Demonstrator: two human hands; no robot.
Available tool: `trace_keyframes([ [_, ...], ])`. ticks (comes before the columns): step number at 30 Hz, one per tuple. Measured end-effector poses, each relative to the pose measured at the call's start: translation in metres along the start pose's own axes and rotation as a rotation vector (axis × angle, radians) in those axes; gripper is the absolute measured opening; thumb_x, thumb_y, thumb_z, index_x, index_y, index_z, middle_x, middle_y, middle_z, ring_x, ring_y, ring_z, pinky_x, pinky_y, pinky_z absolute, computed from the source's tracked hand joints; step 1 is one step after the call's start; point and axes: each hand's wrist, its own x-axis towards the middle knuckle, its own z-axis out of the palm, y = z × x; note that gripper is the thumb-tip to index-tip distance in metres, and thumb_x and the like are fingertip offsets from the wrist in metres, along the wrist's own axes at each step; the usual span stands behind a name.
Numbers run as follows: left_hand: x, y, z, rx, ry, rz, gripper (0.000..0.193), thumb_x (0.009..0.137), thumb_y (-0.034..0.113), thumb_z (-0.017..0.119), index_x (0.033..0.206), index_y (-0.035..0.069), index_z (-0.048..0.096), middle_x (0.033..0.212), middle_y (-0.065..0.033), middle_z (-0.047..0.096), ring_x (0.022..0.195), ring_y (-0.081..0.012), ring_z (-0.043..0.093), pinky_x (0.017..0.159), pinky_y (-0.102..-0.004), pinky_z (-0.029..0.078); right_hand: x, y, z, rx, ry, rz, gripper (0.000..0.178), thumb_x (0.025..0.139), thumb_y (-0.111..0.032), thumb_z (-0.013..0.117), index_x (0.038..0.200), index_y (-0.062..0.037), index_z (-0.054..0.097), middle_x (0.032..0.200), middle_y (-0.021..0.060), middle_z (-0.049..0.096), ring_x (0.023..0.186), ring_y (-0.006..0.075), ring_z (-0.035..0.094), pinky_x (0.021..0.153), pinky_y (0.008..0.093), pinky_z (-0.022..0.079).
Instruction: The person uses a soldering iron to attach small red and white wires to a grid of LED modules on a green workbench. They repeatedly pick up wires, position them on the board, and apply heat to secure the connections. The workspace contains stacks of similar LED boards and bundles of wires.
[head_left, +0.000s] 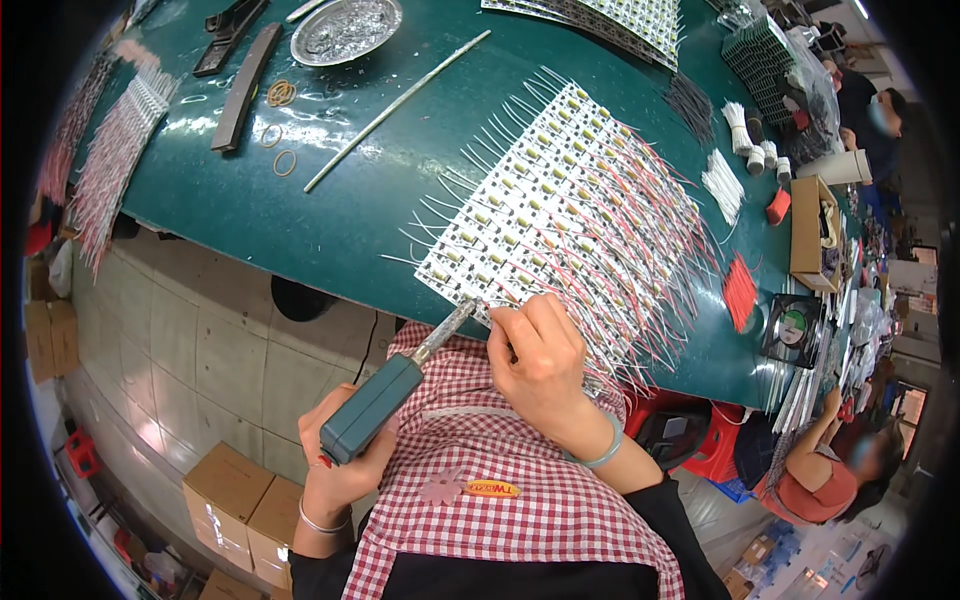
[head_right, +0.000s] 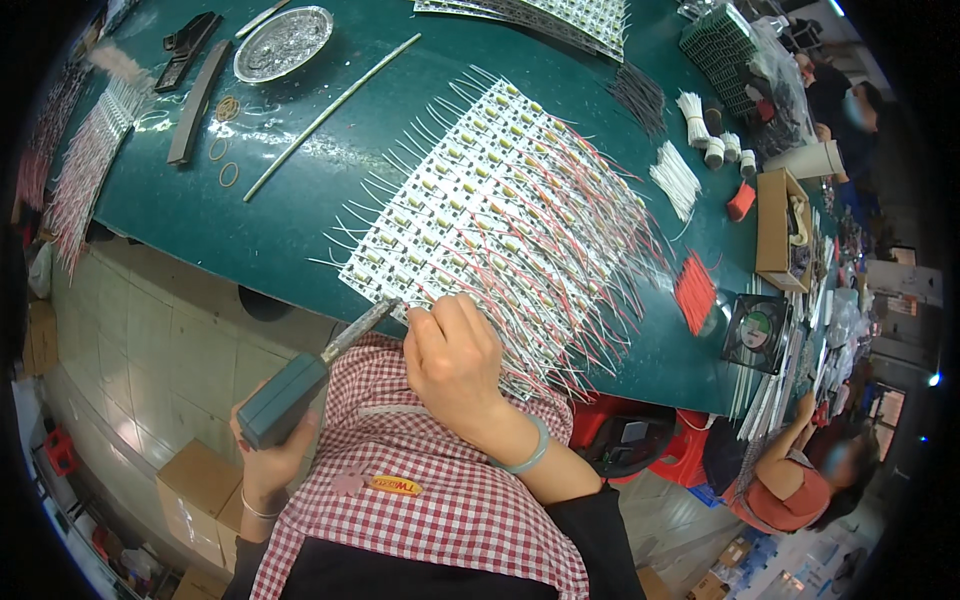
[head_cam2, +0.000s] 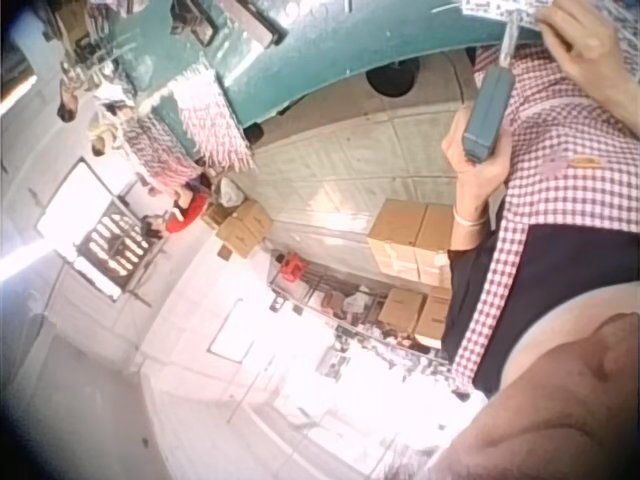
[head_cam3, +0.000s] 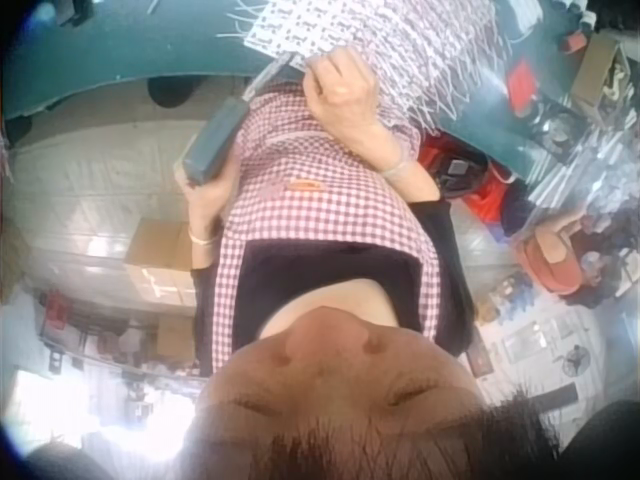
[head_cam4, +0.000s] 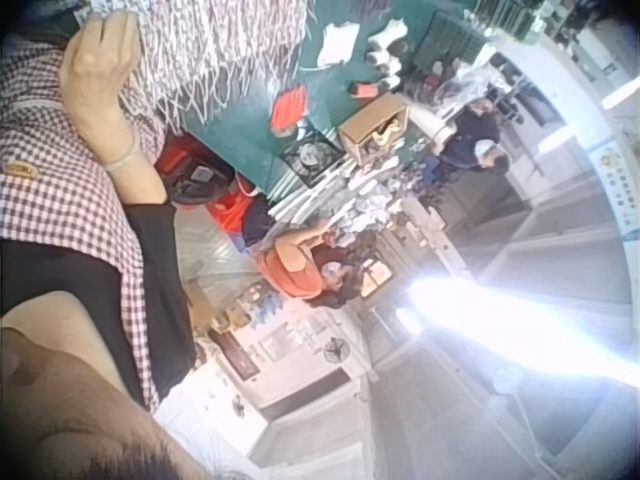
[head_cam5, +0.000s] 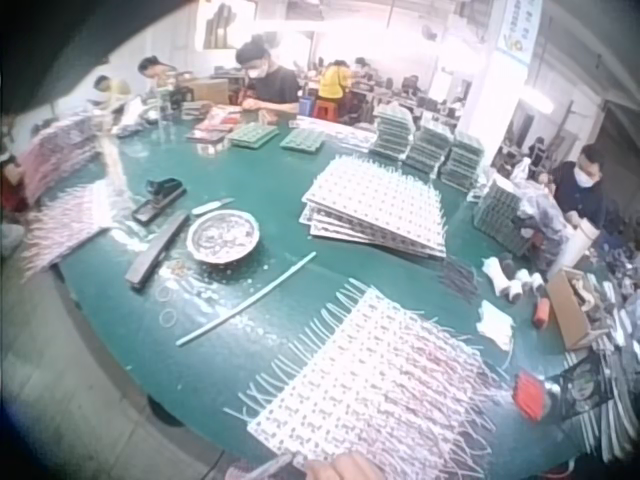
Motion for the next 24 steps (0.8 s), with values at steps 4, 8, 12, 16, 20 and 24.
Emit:
trace_keyframes([
  [4, -0.002, -0.002, -0.001, -0.056, 0.010, -0.026, 0.019, 0.069, -0.002, 0.071, 0.087, -0.006, 0.066, 0.078, -0.0126, 0.063, 0.062, -0.0194, 0.061, 0.057, -0.0280, 0.048, 0.001, -0.001, -0.001, -0.009, -0.001, 0.009, 0.018, 0.071, 0.004, 0.069, 0.087, -0.0007, 0.062, 0.075, 0.0092, 0.047, 0.070, 0.0266, 0.052, 0.058, 0.0377, 0.043],
  [8, -0.012, -0.006, -0.004, -0.174, 0.040, -0.233, 0.021, 0.070, -0.002, 0.070, 0.090, -0.007, 0.068, 0.081, -0.0135, 0.065, 0.063, -0.0198, 0.063, 0.058, -0.0281, 0.049, 0.001, 0.000, -0.001, -0.004, 0.001, 0.010, 0.017, 0.071, 0.004, 0.068, 0.086, -0.0007, 0.062, 0.075, 0.0091, 0.047, 0.070, 0.0265, 0.052, 0.058, 0.0376, 0.043],
  [12, -0.011, -0.005, -0.005, -0.159, 0.027, -0.175, 0.021, 0.071, -0.003, 0.070, 0.091, -0.007, 0.068, 0.082, -0.0137, 0.066, 0.065, -0.0202, 0.063, 0.060, -0.0283, 0.049, 0.002, -0.001, -0.002, 0.004, -0.004, 0.015, 0.016, 0.071, 0.004, 0.068, 0.085, -0.0011, 0.062, 0.074, 0.0091, 0.047, 0.069, 0.0266, 0.053, 0.058, 0.0377, 0.043],
  [16, -0.004, 0.001, -0.003, -0.082, 0.000, -0.093, 0.021, 0.069, -0.004, 0.069, 0.090, -0.007, 0.067, 0.082, -0.0136, 0.066, 0.065, -0.0210, 0.064, 0.060, -0.0281, 0.049, 0.003, -0.001, -0.002, 0.020, 0.002, 0.027, 0.015, 0.071, 0.004, 0.068, 0.083, -0.0013, 0.061, 0.075, 0.0095, 0.047, 0.069, 0.0272, 0.053, 0.058, 0.0382, 0.043],
  [20, 0.000, -0.001, -0.003, 0.040, -0.041, 0.036, 0.019, 0.067, -0.005, 0.069, 0.087, -0.007, 0.067, 0.081, -0.0136, 0.064, 0.063, -0.0221, 0.063, 0.058, -0.0281, 0.049, 0.003, -0.001, -0.003, 0.041, -0.001, 0.048, 0.014, 0.071, 0.005, 0.068, 0.082, -0.0011, 0.060, 0.075, 0.0101, 0.047, 0.070, 0.0278, 0.053, 0.058, 0.0387, 0.043],
  [24, 0.001, 0.005, 0.003, 0.018, 0.027, 0.031, 0.017, 0.067, -0.005, 0.069, 0.084, -0.006, 0.066, 0.078, -0.0136, 0.063, 0.061, -0.0224, 0.062, 0.056, -0.0284, 0.047, 0.004, -0.001, -0.004, 0.050, -0.001, 0.048, 0.013, 0.072, 0.005, 0.067, 0.081, -0.0011, 0.060, 0.074, 0.0103, 0.046, 0.070, 0.0278, 0.053, 0.058, 0.0389, 0.043],
])
